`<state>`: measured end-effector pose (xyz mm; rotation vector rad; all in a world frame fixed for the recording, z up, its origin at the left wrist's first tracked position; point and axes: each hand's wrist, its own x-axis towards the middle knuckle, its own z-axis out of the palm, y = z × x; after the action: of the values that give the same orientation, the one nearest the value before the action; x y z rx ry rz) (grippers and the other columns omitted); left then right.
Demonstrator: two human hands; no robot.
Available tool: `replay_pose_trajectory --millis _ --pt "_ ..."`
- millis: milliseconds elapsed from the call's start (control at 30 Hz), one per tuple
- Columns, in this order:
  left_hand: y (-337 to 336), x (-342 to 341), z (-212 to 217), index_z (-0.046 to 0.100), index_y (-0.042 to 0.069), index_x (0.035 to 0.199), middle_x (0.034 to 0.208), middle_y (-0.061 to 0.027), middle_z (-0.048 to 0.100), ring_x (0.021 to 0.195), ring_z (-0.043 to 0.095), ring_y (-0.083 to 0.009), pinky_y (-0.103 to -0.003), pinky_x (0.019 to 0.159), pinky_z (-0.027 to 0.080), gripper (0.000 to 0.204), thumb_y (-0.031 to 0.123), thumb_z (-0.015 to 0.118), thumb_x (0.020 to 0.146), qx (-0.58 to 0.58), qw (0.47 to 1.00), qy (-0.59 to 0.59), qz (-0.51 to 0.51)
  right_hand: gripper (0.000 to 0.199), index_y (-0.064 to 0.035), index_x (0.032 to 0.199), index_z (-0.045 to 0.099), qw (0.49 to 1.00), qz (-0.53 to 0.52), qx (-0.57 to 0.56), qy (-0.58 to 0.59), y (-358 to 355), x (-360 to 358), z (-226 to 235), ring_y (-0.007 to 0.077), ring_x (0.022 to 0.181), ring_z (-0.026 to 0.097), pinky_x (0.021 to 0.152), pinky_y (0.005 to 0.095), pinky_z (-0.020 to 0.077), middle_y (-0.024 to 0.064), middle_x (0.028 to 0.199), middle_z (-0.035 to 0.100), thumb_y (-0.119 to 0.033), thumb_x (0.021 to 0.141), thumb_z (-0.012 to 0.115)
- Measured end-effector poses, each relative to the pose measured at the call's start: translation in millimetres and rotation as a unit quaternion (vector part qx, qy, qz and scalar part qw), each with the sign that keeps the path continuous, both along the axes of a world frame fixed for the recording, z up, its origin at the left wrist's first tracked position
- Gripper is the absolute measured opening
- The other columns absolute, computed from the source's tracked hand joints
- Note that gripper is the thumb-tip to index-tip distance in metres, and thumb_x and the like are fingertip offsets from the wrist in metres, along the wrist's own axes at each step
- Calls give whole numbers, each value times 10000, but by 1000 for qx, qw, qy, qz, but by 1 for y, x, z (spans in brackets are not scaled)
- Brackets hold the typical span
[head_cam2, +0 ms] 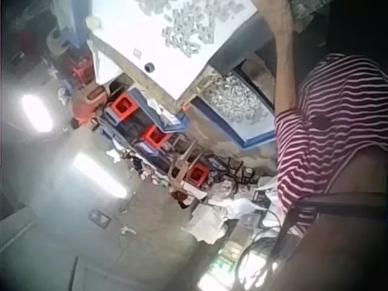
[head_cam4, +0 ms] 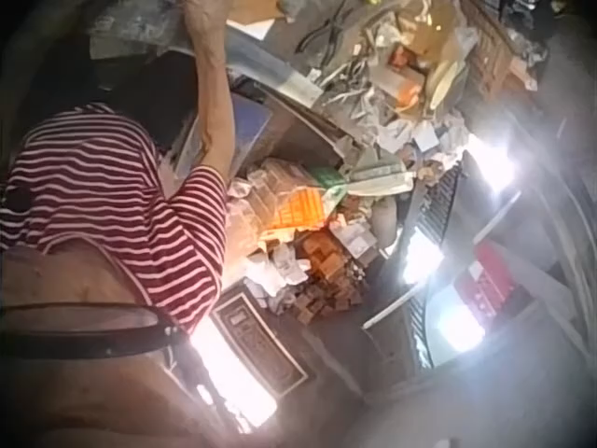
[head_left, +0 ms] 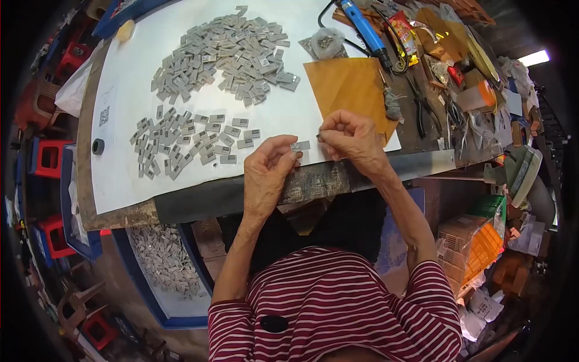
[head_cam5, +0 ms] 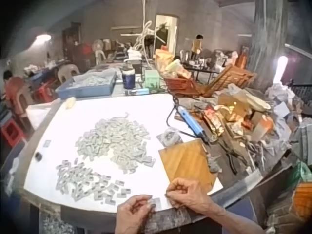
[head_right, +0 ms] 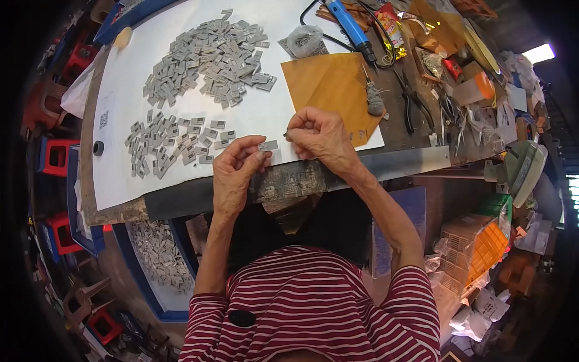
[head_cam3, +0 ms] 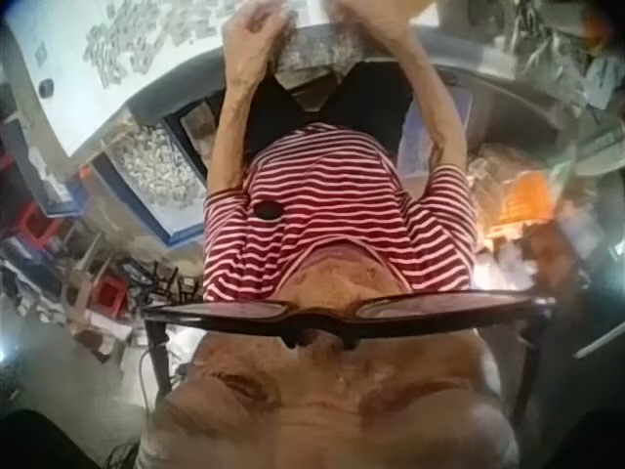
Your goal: The person is manually assembling small metal parts on a workbench.
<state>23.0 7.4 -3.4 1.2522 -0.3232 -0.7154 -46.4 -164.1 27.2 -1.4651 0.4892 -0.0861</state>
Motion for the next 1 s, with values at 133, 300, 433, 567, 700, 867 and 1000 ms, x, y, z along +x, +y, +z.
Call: replay_pose_trajectory --millis 133,300,433,567,700,867,1000 --pt "-1 -2 1 565 -40 1061 822 -60 627 714 579 -87 -188 628 452 242 9 593 827 1 1000 0 5 69 10 855 559 997 19 65 -36 2 -2 -11 56 517 496 454 168 391 19 645 548 -34 815 594" --pt "-1 -2 3 571 -32 1061 818 -52 625 716 573 -77 -185 639 458 229 19 575 838 6 1000 -6 -11 68 19 850 557 995 25 83 -53 4 -4 -8 56 515 489 454 169 382 32 650 550 -28 816 592" --pt "-5 -4 8 577 -35 1059 824 -51 628 722 577 -82 -189 648 456 234 29 587 834 22 1000 -17 -14 77 26 858 553 990 37 118 -61 4 -7 -13 53 519 488 451 167 377 39 663 554 -25 816 592" --pt "-10 -7 12 581 -35 1054 831 -47 622 724 572 -80 -193 665 461 223 21 576 838 14 1000 -7 -4 75 24 863 552 991 26 118 -50 8 -13 -8 54 522 492 451 166 379 39 673 558 -21 816 590" --pt "-12 -10 8 588 -18 1064 819 -36 613 711 558 -72 -194 656 459 216 24 546 856 29 999 -41 1 64 13 846 554 995 18 72 -61 10 -16 -4 43 531 496 456 168 395 15 672 550 -23 808 591" --pt "-16 -14 10 600 -2 1072 769 -16 598 674 531 -67 -196 629 446 219 37 524 871 72 991 -113 11 59 16 867 557 998 25 1 -61 14 -23 1 35 543 496 474 164 401 7 694 548 -18 824 580" --pt "-18 -16 10 583 9 1129 786 -16 590 702 531 -70 -196 653 444 267 35 513 873 31 997 -64 -14 53 2 859 547 997 26 4 -69 19 -24 -1 21 522 491 461 151 386 -17 647 534 -25 824 576"
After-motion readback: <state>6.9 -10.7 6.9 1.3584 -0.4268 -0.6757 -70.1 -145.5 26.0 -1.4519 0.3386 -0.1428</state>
